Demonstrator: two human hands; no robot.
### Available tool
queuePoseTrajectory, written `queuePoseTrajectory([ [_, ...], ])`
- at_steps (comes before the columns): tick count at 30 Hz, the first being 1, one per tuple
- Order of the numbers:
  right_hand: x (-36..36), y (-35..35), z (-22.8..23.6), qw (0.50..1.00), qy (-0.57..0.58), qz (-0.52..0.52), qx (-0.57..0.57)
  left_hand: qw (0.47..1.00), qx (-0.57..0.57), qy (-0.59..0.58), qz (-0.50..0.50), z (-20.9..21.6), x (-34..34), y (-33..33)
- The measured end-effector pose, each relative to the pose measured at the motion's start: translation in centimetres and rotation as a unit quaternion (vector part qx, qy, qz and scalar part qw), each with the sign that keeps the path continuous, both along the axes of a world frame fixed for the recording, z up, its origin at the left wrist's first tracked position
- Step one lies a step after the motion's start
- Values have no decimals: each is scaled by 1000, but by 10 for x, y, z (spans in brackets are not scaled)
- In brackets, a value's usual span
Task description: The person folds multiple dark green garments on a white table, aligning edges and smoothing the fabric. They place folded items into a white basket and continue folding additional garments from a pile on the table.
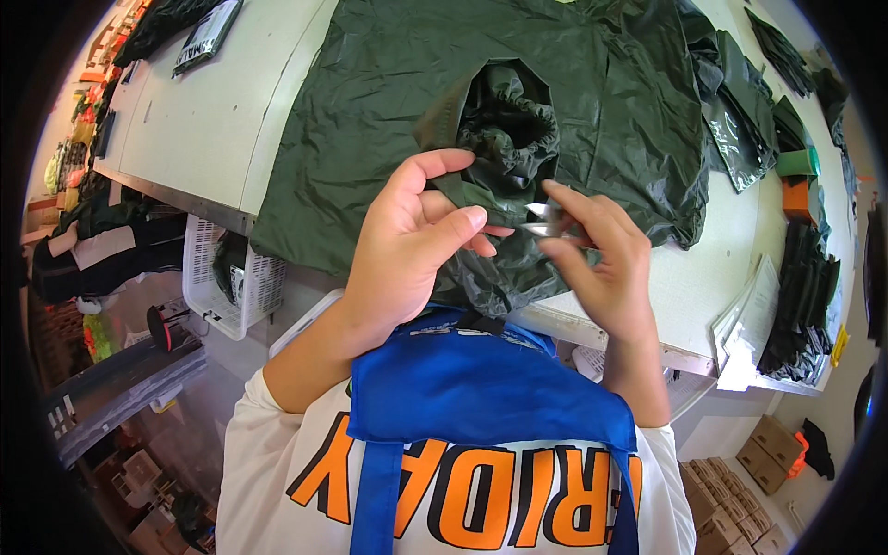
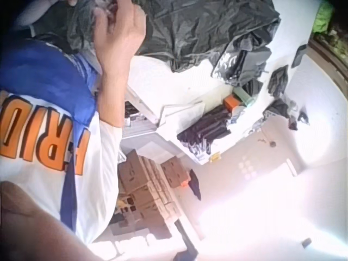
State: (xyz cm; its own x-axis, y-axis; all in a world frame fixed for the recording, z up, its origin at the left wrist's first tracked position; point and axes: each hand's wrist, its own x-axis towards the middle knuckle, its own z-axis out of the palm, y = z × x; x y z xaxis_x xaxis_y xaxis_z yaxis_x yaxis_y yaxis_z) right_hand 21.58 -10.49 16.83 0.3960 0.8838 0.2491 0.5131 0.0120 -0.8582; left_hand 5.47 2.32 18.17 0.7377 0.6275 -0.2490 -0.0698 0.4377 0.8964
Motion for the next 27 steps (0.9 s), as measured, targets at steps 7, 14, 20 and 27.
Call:
queuePoseTrajectory([
  [7,-23,14,8,999,-36,5,13,1000,23,2,-5,-2,-20,2],
  [14,18,-27,-58,958,161,-237,-8,989,123,27,73,-14,-74,53],
  [20,133,-229,-201,776,-87,-545,-305,974,15,166,153,-123,-219,177],
  [27,101,-144,-167,796,-359,-438,-214,699,532,458,136,-165,-201,180],
])
